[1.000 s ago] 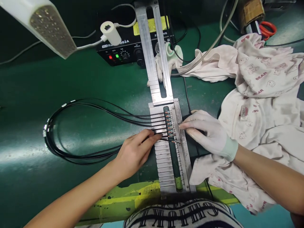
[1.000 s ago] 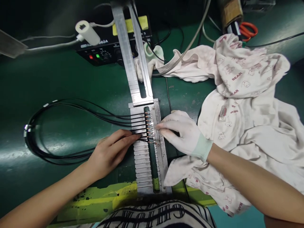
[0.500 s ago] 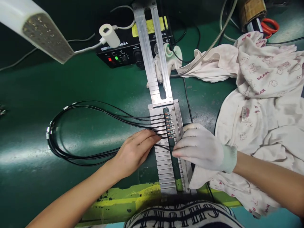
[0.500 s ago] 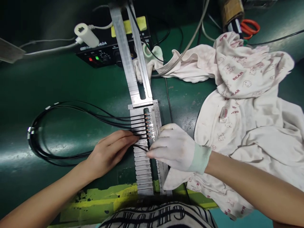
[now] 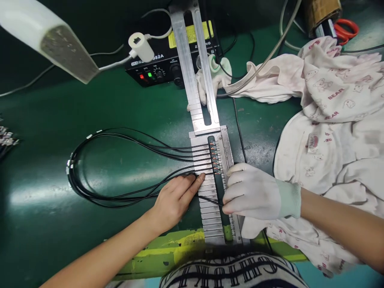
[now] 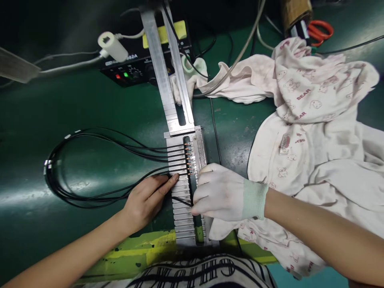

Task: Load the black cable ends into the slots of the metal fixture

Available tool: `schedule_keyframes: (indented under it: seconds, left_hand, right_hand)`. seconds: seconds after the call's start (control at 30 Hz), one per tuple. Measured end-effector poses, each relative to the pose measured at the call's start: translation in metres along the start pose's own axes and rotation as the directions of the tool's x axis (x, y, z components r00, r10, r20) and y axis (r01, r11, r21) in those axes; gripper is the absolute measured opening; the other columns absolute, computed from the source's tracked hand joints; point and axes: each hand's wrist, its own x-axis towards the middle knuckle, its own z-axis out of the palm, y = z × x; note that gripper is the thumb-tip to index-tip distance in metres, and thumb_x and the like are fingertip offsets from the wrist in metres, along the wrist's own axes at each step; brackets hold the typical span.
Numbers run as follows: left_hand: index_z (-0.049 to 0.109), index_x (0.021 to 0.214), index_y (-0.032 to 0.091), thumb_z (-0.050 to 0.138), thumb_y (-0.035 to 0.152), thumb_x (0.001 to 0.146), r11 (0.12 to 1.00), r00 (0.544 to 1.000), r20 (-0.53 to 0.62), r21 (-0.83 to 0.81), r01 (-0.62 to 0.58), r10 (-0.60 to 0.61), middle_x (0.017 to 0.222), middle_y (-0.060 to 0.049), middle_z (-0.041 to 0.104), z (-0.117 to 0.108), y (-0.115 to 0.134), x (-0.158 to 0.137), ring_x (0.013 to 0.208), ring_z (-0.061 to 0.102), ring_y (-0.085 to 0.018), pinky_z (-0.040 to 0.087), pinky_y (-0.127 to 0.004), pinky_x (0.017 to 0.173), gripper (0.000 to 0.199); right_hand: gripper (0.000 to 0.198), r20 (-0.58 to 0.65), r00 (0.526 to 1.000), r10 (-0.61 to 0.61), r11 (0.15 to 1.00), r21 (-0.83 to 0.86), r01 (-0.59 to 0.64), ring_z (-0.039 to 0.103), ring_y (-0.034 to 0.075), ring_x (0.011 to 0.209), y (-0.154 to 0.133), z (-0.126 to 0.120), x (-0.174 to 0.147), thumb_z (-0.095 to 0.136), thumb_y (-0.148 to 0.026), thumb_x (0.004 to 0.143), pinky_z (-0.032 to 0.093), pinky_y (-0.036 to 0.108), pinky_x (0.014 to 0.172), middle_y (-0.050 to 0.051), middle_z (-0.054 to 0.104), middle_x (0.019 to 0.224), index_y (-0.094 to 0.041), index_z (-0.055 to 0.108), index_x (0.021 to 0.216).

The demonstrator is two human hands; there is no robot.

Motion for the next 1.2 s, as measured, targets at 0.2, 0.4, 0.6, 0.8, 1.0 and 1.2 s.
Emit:
schedule_keyframes:
  seconds: [0.2, 0.4, 0.6, 0.8, 1.0, 1.2]
  left_hand:
    - [0.054, 0.133, 0.013, 0.042, 0.008, 0.096, 0.989, 1.000, -0.002, 0.144, -0.015, 0.015, 0.090, -0.007, 0.058, 0.001, 0.005, 0.028, 0.080, 0.055, -0.020, 0.048, -0.031, 0.067, 0.038]
    - [0.059, 0.125, 0.011, 0.045, 0.013, 0.098, 0.996, 1.000, 0.008, 0.086, 0.005, -0.006, 0.092, -0.008, 0.062, -0.003, 0.009, 0.039, 0.082, 0.057, -0.021, 0.049, -0.033, 0.069, 0.030]
    - [0.060, 0.112, 0.014, 0.055, 0.016, 0.097, 0.956, 0.990, 0.113, -0.272, 0.109, -0.081, 0.108, -0.010, 0.061, -0.013, 0.021, 0.013, 0.099, 0.056, -0.019, 0.049, -0.033, 0.085, 0.016]
    - [0.057, 0.111, 0.011, 0.054, 0.007, 0.094, 0.951, 0.983, -0.089, -0.280, 0.130, -0.161, 0.101, -0.010, 0.061, -0.002, 0.027, 0.006, 0.096, 0.059, -0.016, 0.052, -0.028, 0.085, 0.017]
    - [0.056, 0.126, 0.012, 0.043, 0.007, 0.098, 0.990, 0.994, -0.053, -0.109, 0.093, -0.099, 0.103, -0.010, 0.061, -0.003, 0.013, 0.009, 0.093, 0.061, -0.017, 0.054, -0.027, 0.080, 0.032]
    - [0.061, 0.124, 0.012, 0.037, 0.007, 0.099, 1.000, 1.000, 0.005, 0.015, 0.000, 0.000, 0.094, -0.008, 0.060, -0.012, 0.000, 0.016, 0.084, 0.059, -0.015, 0.053, -0.024, 0.073, 0.035]
  right_hand:
    - [0.014, -0.037, 0.999, 0.014, 1.000, 0.001, -0.014, 0.052, 0.015, 0.081, -0.005, -0.002, 0.005, 0.060, -0.026, 0.096, 0.038, 0.038, 0.092, -0.002, 0.070, 0.085, -0.020, 0.070, 0.089]
    - [0.011, -0.182, 0.982, 0.058, 0.998, 0.038, -0.051, 0.059, 0.016, 0.085, -0.003, -0.008, 0.004, 0.063, -0.026, 0.094, 0.043, 0.037, 0.087, 0.003, 0.071, 0.091, -0.018, 0.070, 0.094]
    - [0.016, -0.304, 0.928, 0.218, 0.974, 0.133, -0.185, 0.064, 0.014, 0.093, 0.004, -0.017, 0.002, 0.055, -0.017, 0.097, 0.048, 0.032, 0.087, 0.005, 0.071, 0.098, -0.016, 0.070, 0.100]
    - [0.016, -0.287, 0.928, 0.239, 0.971, 0.093, -0.221, 0.064, 0.015, 0.094, 0.003, -0.015, 0.002, 0.056, -0.019, 0.097, 0.049, 0.033, 0.088, 0.005, 0.072, 0.099, -0.016, 0.071, 0.101]
    - [0.018, -0.296, 0.909, 0.293, 0.956, 0.101, -0.275, 0.064, 0.014, 0.094, 0.004, -0.015, 0.001, 0.055, -0.020, 0.098, 0.050, 0.031, 0.088, 0.004, 0.072, 0.100, -0.015, 0.072, 0.101]
    - [0.020, -0.287, 0.907, 0.309, 0.951, 0.109, -0.289, 0.065, 0.015, 0.094, 0.005, -0.016, 0.002, 0.054, -0.022, 0.099, 0.051, 0.032, 0.087, 0.005, 0.072, 0.100, -0.016, 0.073, 0.100]
